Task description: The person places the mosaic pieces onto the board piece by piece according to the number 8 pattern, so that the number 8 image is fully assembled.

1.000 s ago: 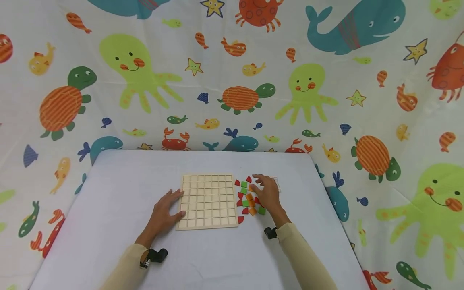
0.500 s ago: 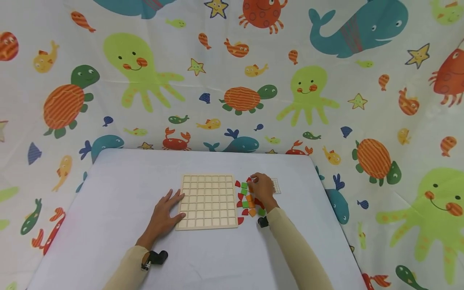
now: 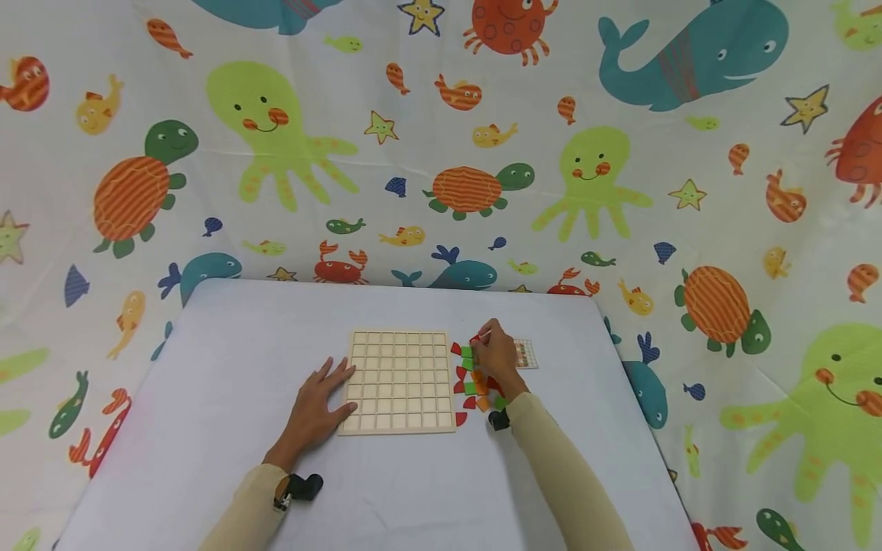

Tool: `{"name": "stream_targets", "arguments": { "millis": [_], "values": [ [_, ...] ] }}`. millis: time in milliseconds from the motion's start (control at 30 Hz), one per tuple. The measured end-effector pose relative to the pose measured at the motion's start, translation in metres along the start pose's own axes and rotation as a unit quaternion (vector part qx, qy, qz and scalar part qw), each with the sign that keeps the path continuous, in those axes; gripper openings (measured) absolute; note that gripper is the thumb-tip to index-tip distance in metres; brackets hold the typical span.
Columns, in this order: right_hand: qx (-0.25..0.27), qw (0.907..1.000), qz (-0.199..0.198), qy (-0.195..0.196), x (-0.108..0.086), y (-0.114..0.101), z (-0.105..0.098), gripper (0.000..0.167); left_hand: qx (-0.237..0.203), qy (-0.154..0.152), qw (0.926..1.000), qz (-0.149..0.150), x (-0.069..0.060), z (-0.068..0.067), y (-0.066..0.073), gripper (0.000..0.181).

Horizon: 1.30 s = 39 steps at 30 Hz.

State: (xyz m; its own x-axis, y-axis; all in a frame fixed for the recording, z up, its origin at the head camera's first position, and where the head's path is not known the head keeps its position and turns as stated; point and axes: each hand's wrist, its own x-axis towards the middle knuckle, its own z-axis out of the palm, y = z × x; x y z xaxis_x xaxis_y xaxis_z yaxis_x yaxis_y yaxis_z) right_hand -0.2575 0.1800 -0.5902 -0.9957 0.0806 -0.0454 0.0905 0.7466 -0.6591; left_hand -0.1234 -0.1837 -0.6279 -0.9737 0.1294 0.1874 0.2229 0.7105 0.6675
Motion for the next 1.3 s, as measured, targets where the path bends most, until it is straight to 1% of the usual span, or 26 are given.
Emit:
{"name": "stream_targets", "arguments": {
  "millis": [167,300,367,433,533,667,767,867,933,967,1067,1100,1167,1233,1300],
  "values": [
    [0.053,0.9967,-0.061,0.007,-0.007,-0.007,0.003,0.007,0.003,-0.002,1.0000,0.000,0.001,0.000,0.001,0.073],
    [0.085,0.9920,-0.093,-0.010,-0.011,-0.016,0.005,0.017,0.008,-0.005,0.9999,-0.007,0.001,0.000,0.000,0.073],
    [0.101,0.9885,-0.110,-0.022,-0.013,-0.020,0.006,0.019,0.009,-0.004,0.9999,-0.008,0.000,0.000,0.000,0.073],
    [0.111,0.9862,-0.118,-0.032,-0.014,-0.025,0.007,0.017,0.008,-0.003,0.9999,-0.007,0.000,-0.001,0.001,0.073],
    [0.125,0.9842,-0.117,-0.043,-0.016,-0.031,0.010,0.011,0.005,0.000,1.0000,-0.004,-0.001,-0.001,0.002,0.072],
    [0.121,0.9837,-0.123,-0.051,-0.019,-0.038,0.015,0.009,0.004,0.001,1.0000,-0.002,-0.002,-0.001,0.002,0.071],
    [0.120,0.9806,-0.145,-0.056,-0.021,-0.043,0.019,0.010,0.005,0.000,1.0000,-0.001,-0.001,-0.001,0.002,0.071],
    [0.133,0.9757,-0.164,-0.059,-0.024,-0.047,0.023,0.012,0.006,-0.002,1.0000,-0.002,-0.001,0.000,0.002,0.072],
    [0.150,0.9731,-0.165,-0.058,-0.027,-0.048,0.025,0.014,0.008,-0.001,1.0000,-0.004,-0.001,0.001,0.002,0.072],
    [0.158,0.9731,-0.158,-0.055,-0.029,-0.048,0.026,0.015,0.008,0.001,1.0000,-0.003,-0.001,0.001,0.002,0.072],
    [0.185,0.9740,-0.126,-0.033,-0.035,-0.048,0.028,0.017,0.006,0.007,1.0000,0.002,-0.002,0.002,0.003,0.071],
    [0.192,0.9743,-0.115,-0.023,-0.037,-0.047,0.029,0.017,0.009,0.013,0.9998,0.008,-0.003,0.003,0.001,0.071],
    [0.199,0.9750,-0.098,-0.007,-0.040,-0.045,0.030,0.016,0.007,0.018,0.9998,0.011,-0.003,0.002,0.002,0.071],
    [0.203,0.9748,-0.092,0.005,-0.042,-0.042,0.030,0.015,0.007,0.018,0.9997,0.011,-0.003,0.002,0.003,0.071],
    [0.202,0.9748,-0.094,0.008,-0.043,-0.038,0.028,0.011,0.010,0.016,0.9998,0.011,-0.003,0.002,0.003,0.070]
  ]
}}
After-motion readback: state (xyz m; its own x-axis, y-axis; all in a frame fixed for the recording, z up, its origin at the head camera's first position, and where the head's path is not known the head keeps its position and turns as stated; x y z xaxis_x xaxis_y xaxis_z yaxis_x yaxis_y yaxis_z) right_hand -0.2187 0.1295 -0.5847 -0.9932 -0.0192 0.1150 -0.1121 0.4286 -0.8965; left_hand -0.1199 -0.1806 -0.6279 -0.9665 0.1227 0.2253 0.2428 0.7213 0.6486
